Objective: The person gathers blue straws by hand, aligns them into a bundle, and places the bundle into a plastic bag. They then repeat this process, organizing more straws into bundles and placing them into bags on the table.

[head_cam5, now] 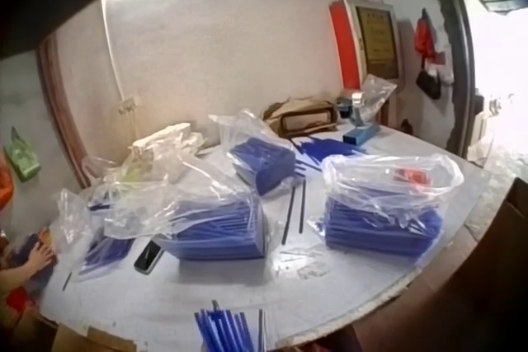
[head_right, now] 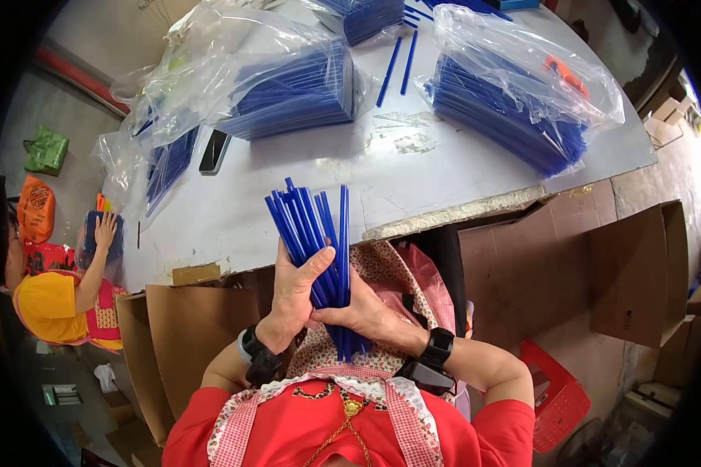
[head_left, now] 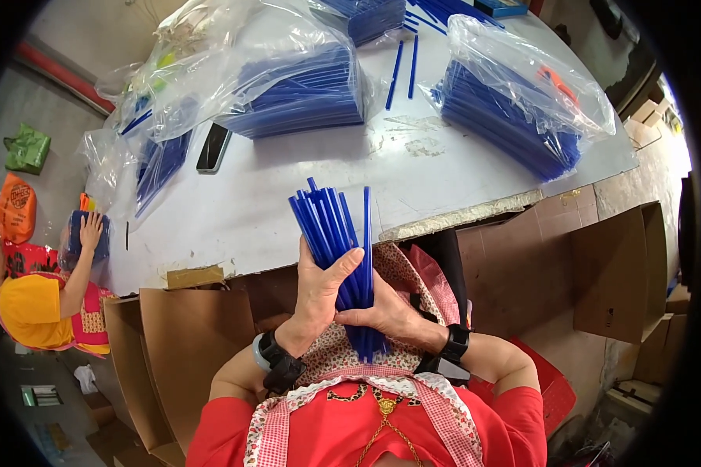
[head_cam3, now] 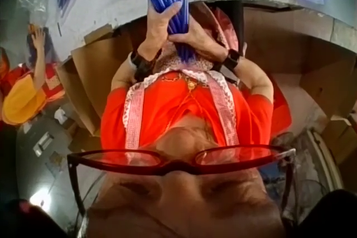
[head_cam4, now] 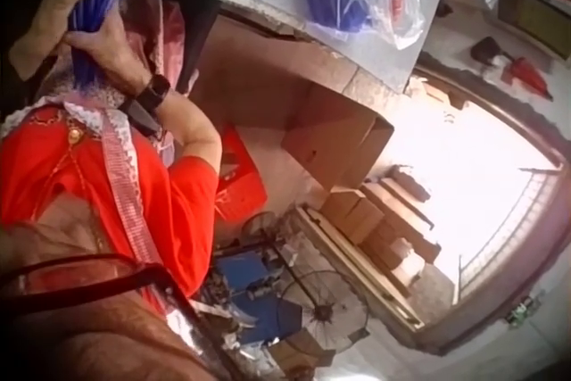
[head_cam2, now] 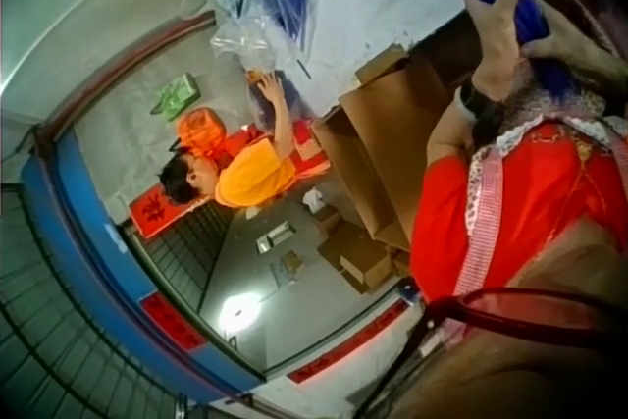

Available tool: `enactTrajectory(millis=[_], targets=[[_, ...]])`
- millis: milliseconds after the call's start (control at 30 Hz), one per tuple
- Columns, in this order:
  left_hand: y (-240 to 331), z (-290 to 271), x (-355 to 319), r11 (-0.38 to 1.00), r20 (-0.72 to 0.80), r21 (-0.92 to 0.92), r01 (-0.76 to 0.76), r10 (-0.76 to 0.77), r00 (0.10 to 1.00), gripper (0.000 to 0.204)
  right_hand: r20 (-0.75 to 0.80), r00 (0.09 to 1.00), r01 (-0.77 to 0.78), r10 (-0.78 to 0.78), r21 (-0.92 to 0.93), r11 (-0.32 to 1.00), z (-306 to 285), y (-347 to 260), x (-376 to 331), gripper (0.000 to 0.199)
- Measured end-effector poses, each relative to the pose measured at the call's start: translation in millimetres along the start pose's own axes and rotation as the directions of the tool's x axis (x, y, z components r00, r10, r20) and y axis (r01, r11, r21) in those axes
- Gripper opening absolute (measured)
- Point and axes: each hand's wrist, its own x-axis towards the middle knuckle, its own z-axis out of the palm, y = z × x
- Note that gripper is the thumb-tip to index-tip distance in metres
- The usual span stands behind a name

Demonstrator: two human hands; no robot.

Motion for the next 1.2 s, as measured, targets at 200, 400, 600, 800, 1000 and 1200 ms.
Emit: enactTrajectory(millis=[200, 400, 600, 800, 1000, 1200], targets=[[7, -14, 3, 0.974, 0.216, -0.141, 0.178, -0.145, 0.966, 0.047, -0.009, 1.0, 0.027, -0.026, 0.131, 0.991, -16, 1, -4, 0.068], [-4, -27, 0, 0.97, 0.148, -0.157, 0.188, -0.165, 0.975, 0.044, 0.089, 0.99, -0.135, 0.111, 0.339, 0.931, -29, 9, -4, 0.065], [-10, -33, -4, 0.968, 0.111, -0.184, 0.17, -0.152, 0.982, 0.041, 0.083, 0.989, -0.148, 0.125, 0.413, 0.899, -34, 13, -7, 0.062], [-6, -36, -11, 0.958, 0.09, -0.221, 0.182, -0.166, 0.982, 0.039, 0.127, 0.983, -0.175, 0.133, 0.426, 0.887, -38, 23, -8, 0.059], [-9, -49, -12, 0.941, 0.086, -0.277, 0.196, -0.179, 0.98, 0.039, 0.163, 0.978, -0.188, 0.128, 0.441, 0.877, -37, 35, -3, 0.058], [-3, -44, -9, 0.921, 0.097, -0.337, 0.197, -0.174, 0.98, 0.041, 0.13, 0.986, -0.152, 0.106, 0.418, 0.896, -37, 23, -5, 0.063]])
